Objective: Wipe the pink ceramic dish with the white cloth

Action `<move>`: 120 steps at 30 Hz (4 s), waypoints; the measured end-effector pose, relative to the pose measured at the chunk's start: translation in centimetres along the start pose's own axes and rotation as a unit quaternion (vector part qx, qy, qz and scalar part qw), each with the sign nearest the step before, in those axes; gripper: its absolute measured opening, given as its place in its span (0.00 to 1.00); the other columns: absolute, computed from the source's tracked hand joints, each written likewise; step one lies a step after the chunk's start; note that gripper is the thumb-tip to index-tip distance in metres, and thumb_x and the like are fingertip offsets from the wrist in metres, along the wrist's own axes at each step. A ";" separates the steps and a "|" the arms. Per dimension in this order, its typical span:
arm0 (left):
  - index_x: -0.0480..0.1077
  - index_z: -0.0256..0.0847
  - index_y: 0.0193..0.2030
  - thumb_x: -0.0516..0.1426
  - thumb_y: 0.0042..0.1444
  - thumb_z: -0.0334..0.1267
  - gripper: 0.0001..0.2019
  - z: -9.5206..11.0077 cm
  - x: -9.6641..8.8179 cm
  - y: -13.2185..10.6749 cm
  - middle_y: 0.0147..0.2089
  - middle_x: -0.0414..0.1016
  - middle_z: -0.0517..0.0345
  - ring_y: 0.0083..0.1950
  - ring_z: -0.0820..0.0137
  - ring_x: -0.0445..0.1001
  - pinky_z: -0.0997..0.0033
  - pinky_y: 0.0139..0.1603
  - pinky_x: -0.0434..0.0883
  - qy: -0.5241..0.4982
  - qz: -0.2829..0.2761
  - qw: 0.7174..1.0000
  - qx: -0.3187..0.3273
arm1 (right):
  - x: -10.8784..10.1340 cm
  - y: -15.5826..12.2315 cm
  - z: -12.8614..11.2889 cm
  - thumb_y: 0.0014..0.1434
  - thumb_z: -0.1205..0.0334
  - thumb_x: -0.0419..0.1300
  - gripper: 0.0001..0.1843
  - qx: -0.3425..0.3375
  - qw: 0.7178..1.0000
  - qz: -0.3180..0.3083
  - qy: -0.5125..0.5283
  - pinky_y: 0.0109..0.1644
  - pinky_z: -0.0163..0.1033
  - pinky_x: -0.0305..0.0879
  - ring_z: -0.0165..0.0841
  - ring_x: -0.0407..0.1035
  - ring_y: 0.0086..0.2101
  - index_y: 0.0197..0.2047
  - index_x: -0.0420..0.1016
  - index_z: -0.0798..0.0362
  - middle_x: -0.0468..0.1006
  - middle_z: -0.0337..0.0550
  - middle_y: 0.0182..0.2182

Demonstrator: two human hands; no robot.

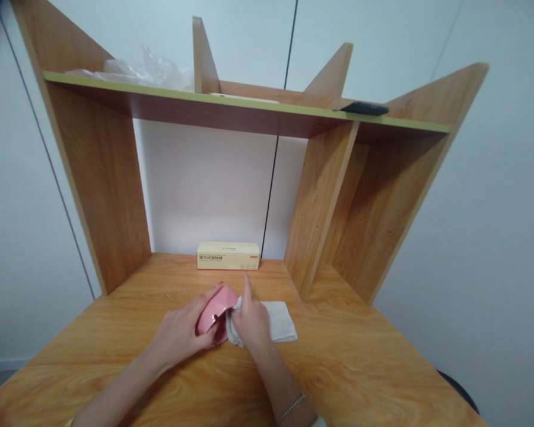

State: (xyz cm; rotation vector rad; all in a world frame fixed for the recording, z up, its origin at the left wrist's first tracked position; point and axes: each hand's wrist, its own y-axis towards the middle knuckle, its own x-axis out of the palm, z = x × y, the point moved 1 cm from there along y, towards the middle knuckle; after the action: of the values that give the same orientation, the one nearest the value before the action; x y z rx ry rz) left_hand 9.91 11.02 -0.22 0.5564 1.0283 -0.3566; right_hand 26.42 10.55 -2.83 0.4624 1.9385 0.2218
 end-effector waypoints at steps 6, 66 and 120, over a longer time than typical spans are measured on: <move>0.31 0.37 0.64 0.54 0.48 0.51 0.45 -0.7 1.0 -0.1 0.56 0.61 0.44 0.51 0.57 0.66 0.61 0.47 0.63 -0.125 0.055 0.989 -0.053 | 1.8 0.4 1.2 0.53 0.64 0.48 0.35 0.035 0.972 0.035 0.231 0.37 0.34 0.61 0.33 0.69 0.35 0.62 0.38 0.57 0.75 0.45 0.37; 0.44 0.47 0.62 0.51 0.47 0.43 0.34 2.2 -0.3 0.0 0.47 0.71 0.53 0.44 0.58 0.71 0.67 0.40 0.63 0.082 -0.006 0.994 -0.076 | -0.2 -0.1 -0.2 0.52 0.60 0.51 0.38 0.047 0.998 0.008 -0.045 0.32 0.35 0.56 0.37 0.70 0.32 0.63 0.38 0.54 0.76 0.43 0.28; 0.39 0.50 0.63 0.48 0.52 0.50 0.33 0.5 0.3 -0.1 0.55 0.64 0.56 0.48 0.60 0.69 0.65 0.43 0.64 0.026 0.024 0.998 -0.044 | 0.6 0.2 0.5 0.51 0.64 0.51 0.33 0.043 0.988 -0.011 0.147 0.29 0.34 0.57 0.35 0.68 0.28 0.60 0.48 0.59 0.75 0.45 0.27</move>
State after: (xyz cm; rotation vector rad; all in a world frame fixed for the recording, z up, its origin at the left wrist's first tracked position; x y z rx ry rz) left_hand 10.32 10.64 -0.33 0.5112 1.0732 -0.2547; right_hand 26.74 10.97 -3.47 0.4860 2.2469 0.2006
